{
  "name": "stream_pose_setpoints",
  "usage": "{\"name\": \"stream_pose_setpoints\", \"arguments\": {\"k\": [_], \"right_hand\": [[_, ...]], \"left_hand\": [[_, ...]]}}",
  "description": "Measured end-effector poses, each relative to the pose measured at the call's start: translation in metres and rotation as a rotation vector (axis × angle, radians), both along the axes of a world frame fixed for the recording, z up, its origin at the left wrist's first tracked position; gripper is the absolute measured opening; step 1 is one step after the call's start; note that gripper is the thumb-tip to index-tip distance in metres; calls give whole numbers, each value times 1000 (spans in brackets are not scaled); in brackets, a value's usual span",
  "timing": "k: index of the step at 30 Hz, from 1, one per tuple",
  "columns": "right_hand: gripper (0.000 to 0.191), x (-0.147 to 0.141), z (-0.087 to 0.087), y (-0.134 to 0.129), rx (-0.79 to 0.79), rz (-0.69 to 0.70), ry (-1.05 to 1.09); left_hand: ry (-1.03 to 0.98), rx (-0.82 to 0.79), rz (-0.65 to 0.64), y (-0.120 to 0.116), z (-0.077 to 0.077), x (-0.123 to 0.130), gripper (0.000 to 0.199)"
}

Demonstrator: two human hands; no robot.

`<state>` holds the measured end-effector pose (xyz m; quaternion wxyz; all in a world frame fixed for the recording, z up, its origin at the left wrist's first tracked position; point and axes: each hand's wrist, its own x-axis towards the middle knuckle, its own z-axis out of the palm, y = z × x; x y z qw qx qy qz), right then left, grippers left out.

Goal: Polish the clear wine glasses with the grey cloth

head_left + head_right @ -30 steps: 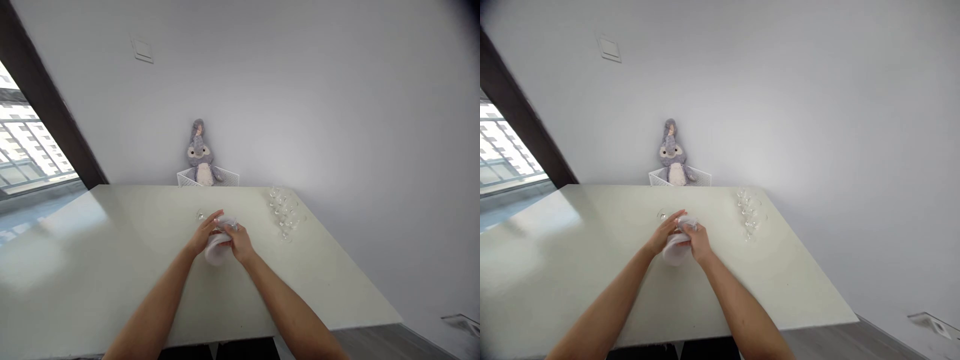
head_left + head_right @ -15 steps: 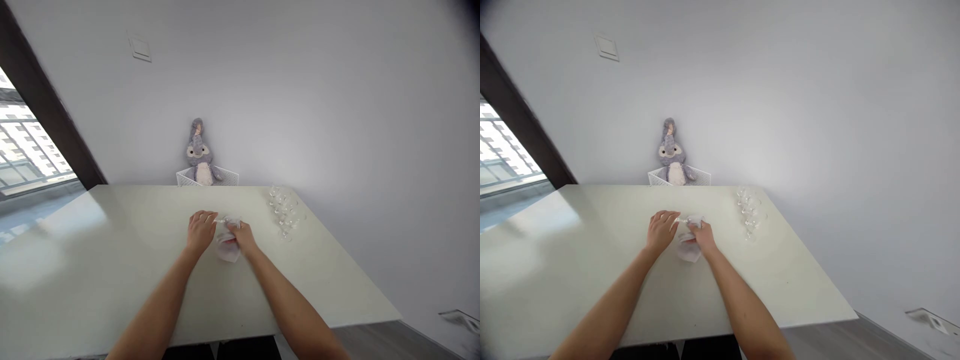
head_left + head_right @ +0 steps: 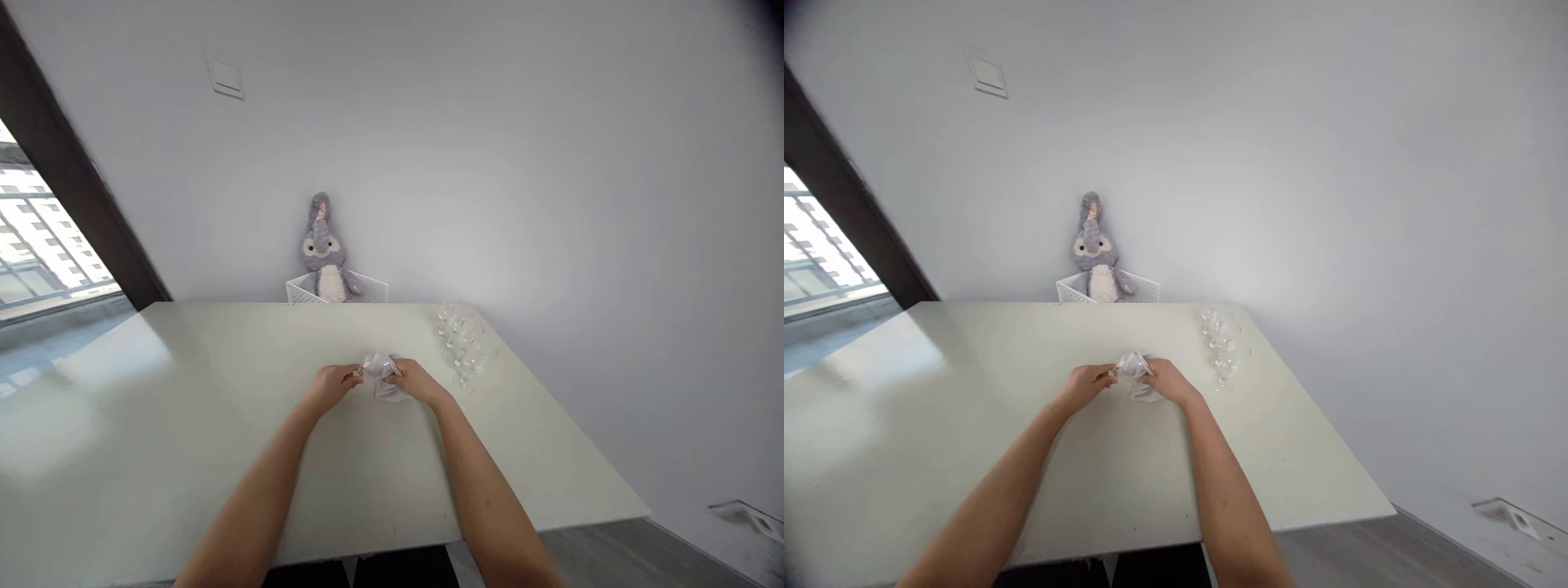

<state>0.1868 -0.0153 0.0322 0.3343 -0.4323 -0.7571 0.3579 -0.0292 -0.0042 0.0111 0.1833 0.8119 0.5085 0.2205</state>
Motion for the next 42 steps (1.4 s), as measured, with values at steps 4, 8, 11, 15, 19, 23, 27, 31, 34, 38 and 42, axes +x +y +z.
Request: {"name": "stream_pose_setpoints", "arguments": {"k": [4,8,11,15,19,23,27,31,34,38,42], "right_hand": [[25,0,-7,7,143,-257,-89],[31,-13,-8,-1,353,-472,-131],[33,-29,-5,-13,484,-209,-228],[30,-40,-3,-17,462,-150,-213],[31,-25,-6,-4,221,-296,-18],[33,-17,-13,8,-271,-440,591],[34,-40,-23,9,-397,-573,930],[32,-73,-32,-1,-438,-432,1188],[31,-87,-37,-11,-370,-298,1188],[31,-88,-40,-15,-271,-195,1034],[25,-80,-42,-11,-240,-222,904]], "left_hand": [[-43,-28,136,5,0,-7,34],[-94,-13,328,9,-2,-18,39],[5,102,251,7,-5,-15,33],[90,217,54,-2,-6,3,31],[98,322,-145,-10,-6,16,35],[-6,312,-79,-12,-12,22,41],[-121,214,90,-14,-19,31,42],[-289,221,212,-17,-20,41,42],[-387,252,280,-19,-21,47,40],[-346,322,308,-23,-17,51,39],[-302,289,295,-28,-13,52,46]]}}
